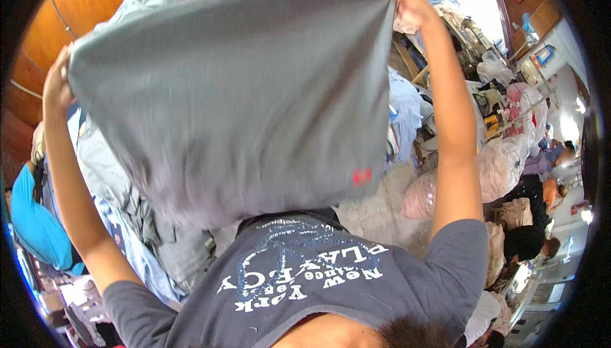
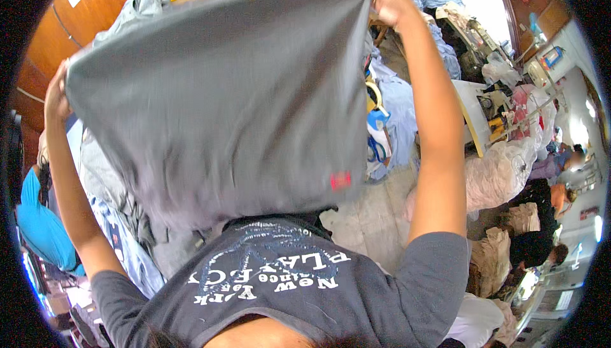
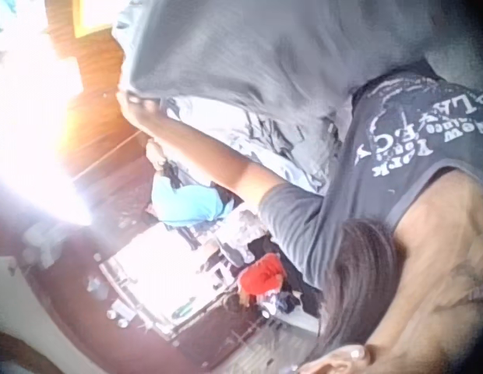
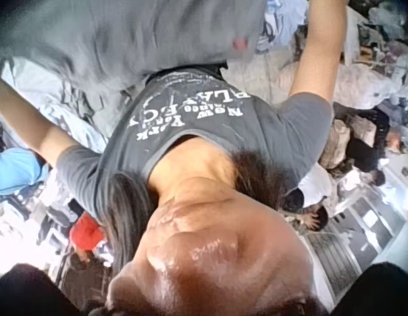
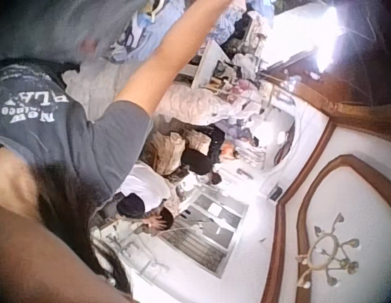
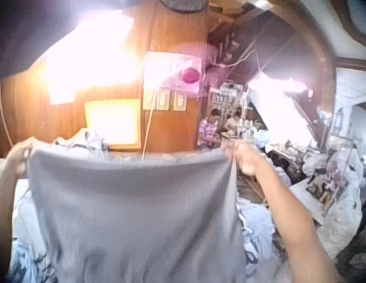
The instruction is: The person trims loose threads from a gray t-shirt using shears and then stacks the t-shirt onto a pile of other shirts.
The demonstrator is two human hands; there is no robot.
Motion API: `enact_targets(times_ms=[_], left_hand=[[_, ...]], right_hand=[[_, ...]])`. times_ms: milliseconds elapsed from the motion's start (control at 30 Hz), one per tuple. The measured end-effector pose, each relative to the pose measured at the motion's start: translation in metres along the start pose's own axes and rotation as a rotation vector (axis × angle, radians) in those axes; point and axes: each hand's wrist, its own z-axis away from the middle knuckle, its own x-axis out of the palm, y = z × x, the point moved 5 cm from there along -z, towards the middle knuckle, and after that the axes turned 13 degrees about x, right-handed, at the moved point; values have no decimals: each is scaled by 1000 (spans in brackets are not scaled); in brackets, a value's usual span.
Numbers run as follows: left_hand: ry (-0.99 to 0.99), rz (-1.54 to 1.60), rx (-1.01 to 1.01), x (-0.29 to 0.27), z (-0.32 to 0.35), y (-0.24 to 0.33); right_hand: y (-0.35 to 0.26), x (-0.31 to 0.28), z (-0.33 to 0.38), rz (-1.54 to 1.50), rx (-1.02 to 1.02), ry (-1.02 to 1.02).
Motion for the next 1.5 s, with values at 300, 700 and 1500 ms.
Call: enact_targets(times_ms=[300,700,1500], left_hand=[[-239,-384,235,-28,-35,35],[-204,-426,-414,-52,291,-121],[-1009,-1224,510,143,308,-201]], right_hand=[[-76,-25,15,13,-127,333],[210,111,235,-184,534,293],[180,324,128,1077,-218,21]])
